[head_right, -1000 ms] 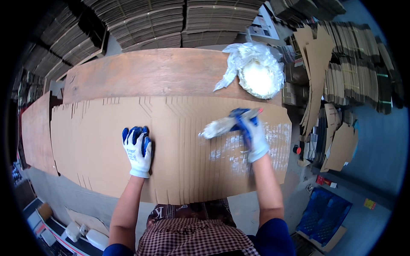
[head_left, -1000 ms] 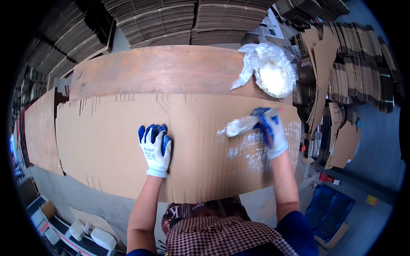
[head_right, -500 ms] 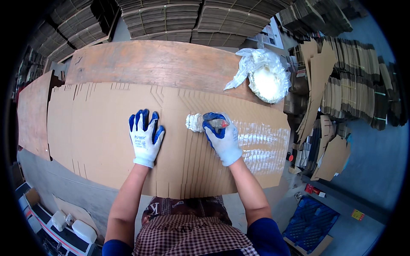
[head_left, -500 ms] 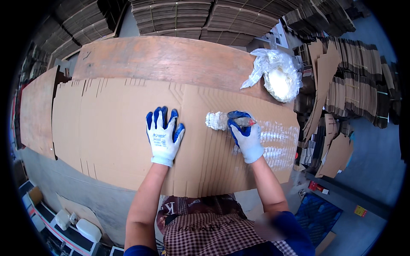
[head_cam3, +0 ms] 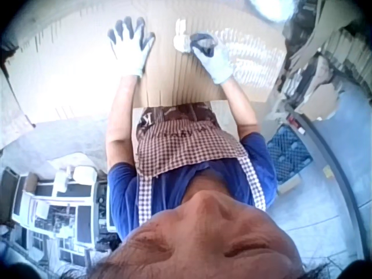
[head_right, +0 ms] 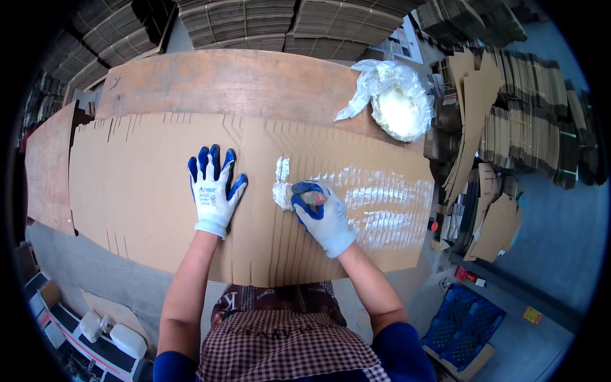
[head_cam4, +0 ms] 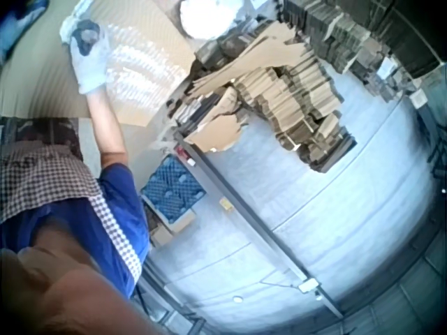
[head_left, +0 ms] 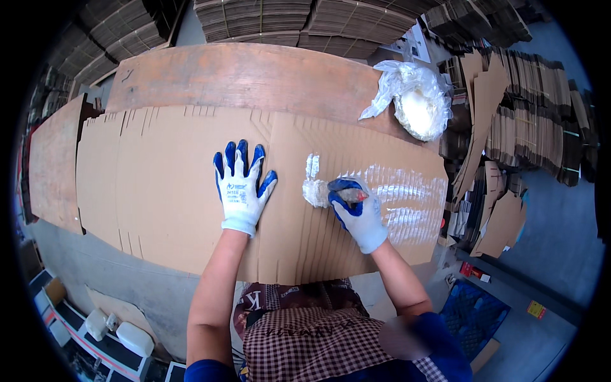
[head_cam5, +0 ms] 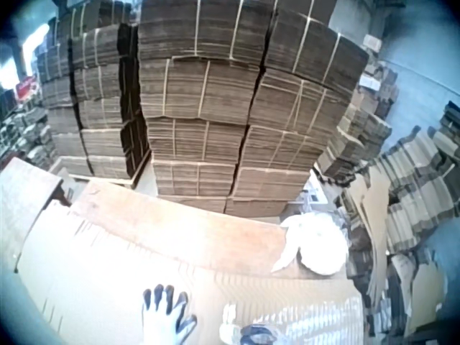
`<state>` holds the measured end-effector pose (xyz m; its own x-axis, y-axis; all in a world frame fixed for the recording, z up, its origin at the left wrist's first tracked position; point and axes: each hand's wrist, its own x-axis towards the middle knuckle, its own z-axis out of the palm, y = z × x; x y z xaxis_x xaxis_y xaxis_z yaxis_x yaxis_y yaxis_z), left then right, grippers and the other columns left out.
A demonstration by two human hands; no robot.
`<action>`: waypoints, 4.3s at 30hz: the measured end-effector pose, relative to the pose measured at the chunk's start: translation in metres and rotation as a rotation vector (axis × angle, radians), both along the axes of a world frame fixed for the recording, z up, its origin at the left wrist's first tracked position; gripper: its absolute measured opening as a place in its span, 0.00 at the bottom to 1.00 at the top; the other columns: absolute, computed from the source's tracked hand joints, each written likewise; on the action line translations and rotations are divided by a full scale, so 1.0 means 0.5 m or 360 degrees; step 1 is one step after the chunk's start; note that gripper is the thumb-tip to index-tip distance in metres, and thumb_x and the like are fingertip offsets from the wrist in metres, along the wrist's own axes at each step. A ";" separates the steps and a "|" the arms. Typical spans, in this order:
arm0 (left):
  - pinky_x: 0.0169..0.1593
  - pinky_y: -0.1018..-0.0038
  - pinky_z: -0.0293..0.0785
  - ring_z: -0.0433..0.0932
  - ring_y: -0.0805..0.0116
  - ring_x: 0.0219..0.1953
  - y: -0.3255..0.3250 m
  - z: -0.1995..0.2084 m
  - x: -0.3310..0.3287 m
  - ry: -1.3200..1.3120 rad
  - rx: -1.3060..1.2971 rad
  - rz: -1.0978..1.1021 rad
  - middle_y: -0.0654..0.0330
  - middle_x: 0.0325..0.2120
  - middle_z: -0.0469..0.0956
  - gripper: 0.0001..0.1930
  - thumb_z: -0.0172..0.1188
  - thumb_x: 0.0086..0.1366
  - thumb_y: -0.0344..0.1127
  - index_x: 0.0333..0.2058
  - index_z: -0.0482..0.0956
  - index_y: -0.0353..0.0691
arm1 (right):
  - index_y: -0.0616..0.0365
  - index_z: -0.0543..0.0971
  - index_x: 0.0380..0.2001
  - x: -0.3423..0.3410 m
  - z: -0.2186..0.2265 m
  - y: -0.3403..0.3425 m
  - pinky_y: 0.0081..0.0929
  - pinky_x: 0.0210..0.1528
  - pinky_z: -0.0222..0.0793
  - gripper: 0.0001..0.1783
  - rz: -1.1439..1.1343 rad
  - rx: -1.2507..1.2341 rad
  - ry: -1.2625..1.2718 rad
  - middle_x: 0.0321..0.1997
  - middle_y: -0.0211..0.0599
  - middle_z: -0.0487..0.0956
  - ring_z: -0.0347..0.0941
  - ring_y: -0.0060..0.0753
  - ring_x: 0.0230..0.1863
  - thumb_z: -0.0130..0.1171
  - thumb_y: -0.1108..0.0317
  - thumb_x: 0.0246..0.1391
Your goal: The person aligns a stack of flat cardboard sheets, applies white adhesive to the corrugated edges using a roller, and then folds a printed cardboard box along its creases. The person handles the sheets and box by hand while wearing gloves.
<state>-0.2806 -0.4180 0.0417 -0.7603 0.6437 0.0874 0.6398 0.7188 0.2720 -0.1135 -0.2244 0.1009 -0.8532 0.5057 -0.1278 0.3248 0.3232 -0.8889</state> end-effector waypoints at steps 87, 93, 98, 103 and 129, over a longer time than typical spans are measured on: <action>0.75 0.48 0.41 0.54 0.47 0.73 -0.007 -0.018 0.002 0.0124 -0.0033 -0.0032 0.52 0.69 0.61 0.31 0.61 0.66 0.52 0.66 0.69 0.53 | 0.58 0.79 0.47 0.090 0.013 -0.095 0.37 0.49 0.76 0.18 -0.0248 0.0194 -0.0032 0.47 0.46 0.81 0.79 0.51 0.47 0.68 0.68 0.54; 0.75 0.48 0.41 0.53 0.47 0.73 -0.006 -0.018 0.001 0.0119 -0.0017 -0.0039 0.52 0.69 0.61 0.31 0.61 0.66 0.51 0.66 0.70 0.52 | 0.58 0.79 0.48 0.086 0.025 -0.084 0.34 0.51 0.75 0.18 -0.0305 0.0034 -0.0103 0.47 0.45 0.81 0.80 0.49 0.48 0.68 0.68 0.54; 0.75 0.48 0.41 0.53 0.47 0.73 -0.010 -0.022 -0.001 0.0127 -0.0015 -0.0047 0.52 0.70 0.61 0.31 0.61 0.66 0.52 0.66 0.70 0.51 | 0.59 0.79 0.48 0.063 0.040 -0.065 0.33 0.53 0.74 0.18 -0.0304 0.0139 0.0002 0.47 0.43 0.82 0.80 0.43 0.49 0.68 0.70 0.54; 0.75 0.47 0.40 0.52 0.47 0.74 -0.011 -0.023 -0.001 0.0115 -0.0027 -0.0062 0.52 0.70 0.60 0.32 0.61 0.66 0.52 0.66 0.70 0.51 | 0.59 0.79 0.48 0.024 0.027 -0.035 0.31 0.53 0.74 0.17 -0.0444 -0.0192 -0.0013 0.46 0.42 0.82 0.80 0.39 0.48 0.68 0.70 0.55; 0.75 0.46 0.39 0.53 0.47 0.73 -0.009 -0.016 0.000 0.0033 0.0044 -0.0030 0.50 0.69 0.62 0.31 0.62 0.65 0.50 0.65 0.72 0.48 | 0.61 0.79 0.46 -0.091 0.001 0.016 0.40 0.50 0.76 0.21 -0.0186 0.0292 -0.0223 0.44 0.50 0.83 0.81 0.52 0.45 0.70 0.62 0.51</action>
<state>-0.2808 -0.4225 0.0335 -0.7457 0.6552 0.1212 0.6591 0.6988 0.2779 -0.1591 -0.2163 0.1016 -0.7679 0.6256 -0.1377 0.4855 0.4281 -0.7623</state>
